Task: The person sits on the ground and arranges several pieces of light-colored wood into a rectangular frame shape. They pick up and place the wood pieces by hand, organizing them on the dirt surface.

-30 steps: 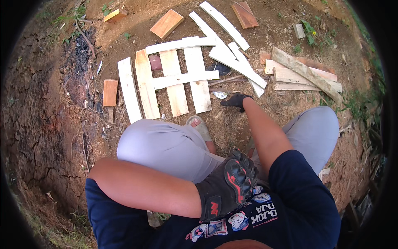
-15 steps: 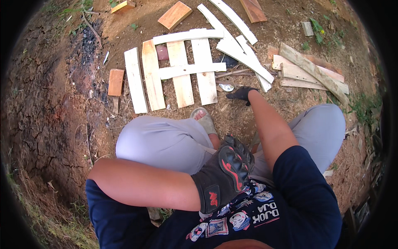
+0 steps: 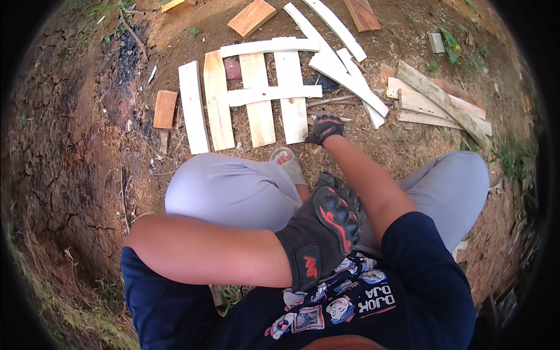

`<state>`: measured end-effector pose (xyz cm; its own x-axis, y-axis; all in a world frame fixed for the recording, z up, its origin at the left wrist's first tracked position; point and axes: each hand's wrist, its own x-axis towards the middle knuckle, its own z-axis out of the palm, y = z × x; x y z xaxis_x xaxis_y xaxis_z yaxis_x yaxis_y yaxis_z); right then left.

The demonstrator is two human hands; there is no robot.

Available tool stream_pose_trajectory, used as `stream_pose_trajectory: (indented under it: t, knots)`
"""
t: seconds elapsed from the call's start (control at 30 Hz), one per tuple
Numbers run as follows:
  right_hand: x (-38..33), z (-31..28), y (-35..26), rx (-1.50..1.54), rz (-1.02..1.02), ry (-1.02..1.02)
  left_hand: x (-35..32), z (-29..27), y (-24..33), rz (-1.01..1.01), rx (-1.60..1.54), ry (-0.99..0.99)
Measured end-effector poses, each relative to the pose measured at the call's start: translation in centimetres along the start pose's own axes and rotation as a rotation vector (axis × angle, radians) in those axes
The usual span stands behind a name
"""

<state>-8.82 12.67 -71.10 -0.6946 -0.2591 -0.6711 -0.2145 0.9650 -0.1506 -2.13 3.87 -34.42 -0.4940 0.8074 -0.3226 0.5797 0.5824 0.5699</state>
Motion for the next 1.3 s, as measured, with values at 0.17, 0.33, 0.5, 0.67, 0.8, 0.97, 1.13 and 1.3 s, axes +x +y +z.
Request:
stream_pose_trajectory:
  t: [0.17, 0.33, 0.5, 0.67, 0.8, 0.97, 1.13, 1.3]
  knots:
    - [-1.0, 2.5, -2.0, 0.125, -0.071, 0.111, -0.4, -0.4, -0.1, -0.017, -0.017, 0.007]
    - [0.1, 5.1, -0.8, 0.252, -0.126, 0.255, -0.5, -1.0, -1.1, -0.023, -0.031, 0.005]
    - [-0.1, 4.3, -1.0, 0.137, -0.132, 0.247, -0.6, -0.8, -1.2, -0.038, -0.042, 0.004]
    - [-0.1, 4.0, -1.0, 0.140, -0.148, 0.194, -0.2, -0.5, -0.7, -0.026, -0.056, 0.004]
    - [0.3, 4.1, -1.0, 0.171, -0.123, 0.186, 0.0, -0.4, -0.8, -0.028, -0.058, 0.000]
    - [0.5, 3.4, -0.6, 0.174, -0.111, 0.108, 0.0, -0.3, -0.6, -0.043, -0.061, -0.002]
    - [0.7, 2.8, -0.6, 0.169, -0.093, 0.048, -0.5, -0.6, -0.3, -0.063, -0.068, -0.004]
    - [0.7, 2.4, 0.0, 0.180, -0.120, 0.003, -0.6, -0.4, 0.1, -0.076, -0.077, -0.011]
